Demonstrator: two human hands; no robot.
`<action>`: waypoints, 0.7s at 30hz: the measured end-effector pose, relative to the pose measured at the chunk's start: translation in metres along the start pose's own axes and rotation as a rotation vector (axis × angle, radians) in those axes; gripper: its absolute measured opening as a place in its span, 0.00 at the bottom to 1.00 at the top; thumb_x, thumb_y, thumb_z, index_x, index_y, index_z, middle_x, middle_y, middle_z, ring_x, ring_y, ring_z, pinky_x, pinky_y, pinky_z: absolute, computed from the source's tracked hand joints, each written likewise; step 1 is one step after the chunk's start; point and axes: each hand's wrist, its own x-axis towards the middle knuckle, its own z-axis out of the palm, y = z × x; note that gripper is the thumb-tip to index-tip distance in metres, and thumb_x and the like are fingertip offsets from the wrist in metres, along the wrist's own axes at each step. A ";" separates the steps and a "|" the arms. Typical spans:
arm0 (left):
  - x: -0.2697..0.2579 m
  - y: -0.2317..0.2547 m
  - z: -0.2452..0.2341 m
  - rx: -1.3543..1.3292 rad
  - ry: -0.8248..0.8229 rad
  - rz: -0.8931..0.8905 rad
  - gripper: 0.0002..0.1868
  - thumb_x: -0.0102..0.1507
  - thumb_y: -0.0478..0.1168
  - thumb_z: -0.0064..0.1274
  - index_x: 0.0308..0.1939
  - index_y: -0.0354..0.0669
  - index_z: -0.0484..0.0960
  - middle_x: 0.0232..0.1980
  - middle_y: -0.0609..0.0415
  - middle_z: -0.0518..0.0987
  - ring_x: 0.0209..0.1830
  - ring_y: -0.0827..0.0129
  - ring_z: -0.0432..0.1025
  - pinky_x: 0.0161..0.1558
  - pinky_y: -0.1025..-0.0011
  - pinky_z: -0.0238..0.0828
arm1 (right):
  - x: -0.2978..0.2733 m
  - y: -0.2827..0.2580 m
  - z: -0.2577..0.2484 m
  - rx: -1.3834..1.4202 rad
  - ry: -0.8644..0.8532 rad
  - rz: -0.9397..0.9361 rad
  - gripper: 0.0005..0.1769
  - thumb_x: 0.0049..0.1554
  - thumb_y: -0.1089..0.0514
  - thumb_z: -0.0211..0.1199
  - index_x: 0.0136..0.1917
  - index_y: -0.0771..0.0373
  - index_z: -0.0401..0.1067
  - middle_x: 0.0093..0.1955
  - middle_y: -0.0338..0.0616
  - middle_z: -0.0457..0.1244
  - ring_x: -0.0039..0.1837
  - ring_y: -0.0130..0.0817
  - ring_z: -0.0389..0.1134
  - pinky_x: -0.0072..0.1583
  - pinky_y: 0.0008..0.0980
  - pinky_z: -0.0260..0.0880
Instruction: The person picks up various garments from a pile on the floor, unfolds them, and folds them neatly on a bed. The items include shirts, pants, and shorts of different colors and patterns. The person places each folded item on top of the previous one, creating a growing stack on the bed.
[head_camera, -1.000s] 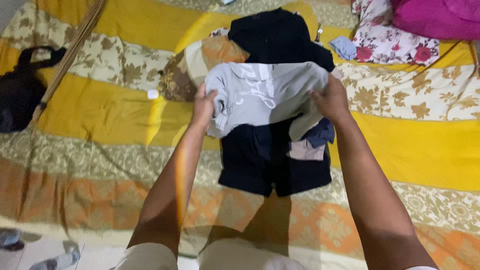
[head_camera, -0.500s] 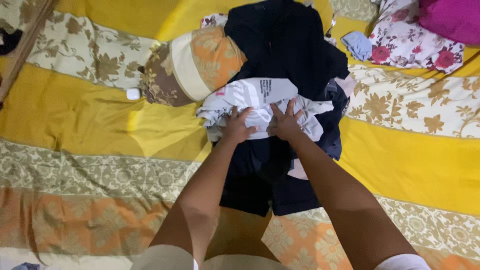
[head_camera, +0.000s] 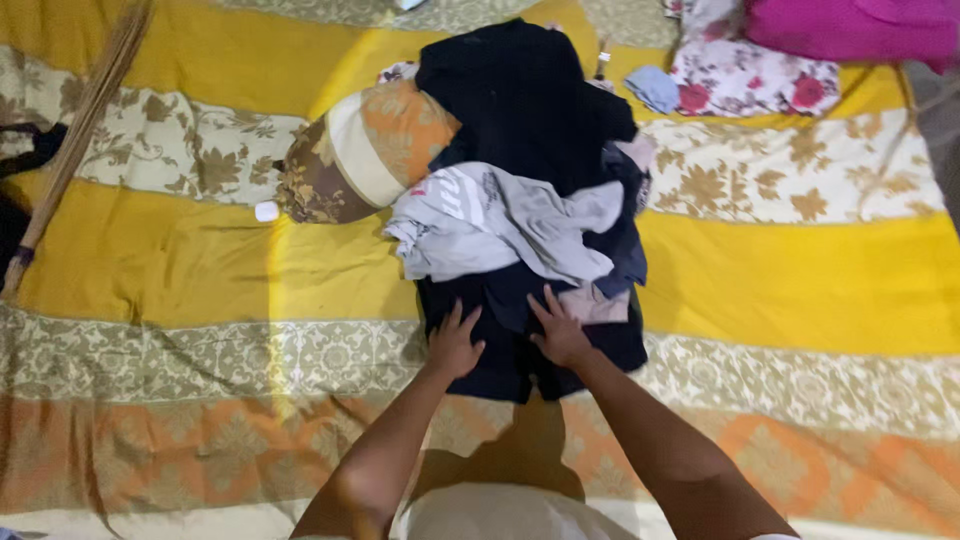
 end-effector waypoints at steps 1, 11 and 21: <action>-0.022 0.002 0.008 0.043 -0.061 -0.021 0.37 0.64 0.51 0.58 0.76 0.62 0.60 0.81 0.43 0.52 0.77 0.42 0.51 0.70 0.44 0.52 | -0.021 0.006 0.013 0.048 -0.047 0.032 0.47 0.58 0.48 0.64 0.82 0.40 0.43 0.88 0.49 0.31 0.83 0.63 0.39 0.72 0.72 0.47; -0.156 0.023 0.059 -0.568 0.082 0.046 0.33 0.64 0.44 0.59 0.72 0.47 0.67 0.74 0.42 0.69 0.73 0.50 0.64 0.69 0.60 0.60 | -0.303 0.055 0.066 0.544 0.589 0.386 0.39 0.59 0.55 0.62 0.80 0.57 0.54 0.79 0.53 0.55 0.79 0.45 0.56 0.73 0.41 0.58; -0.148 0.199 0.063 -0.493 -0.227 0.369 0.28 0.68 0.42 0.54 0.71 0.41 0.67 0.72 0.46 0.71 0.72 0.56 0.66 0.69 0.60 0.60 | -0.506 0.033 0.051 0.981 1.323 0.463 0.36 0.66 0.65 0.53 0.83 0.60 0.46 0.84 0.56 0.48 0.85 0.45 0.48 0.81 0.41 0.49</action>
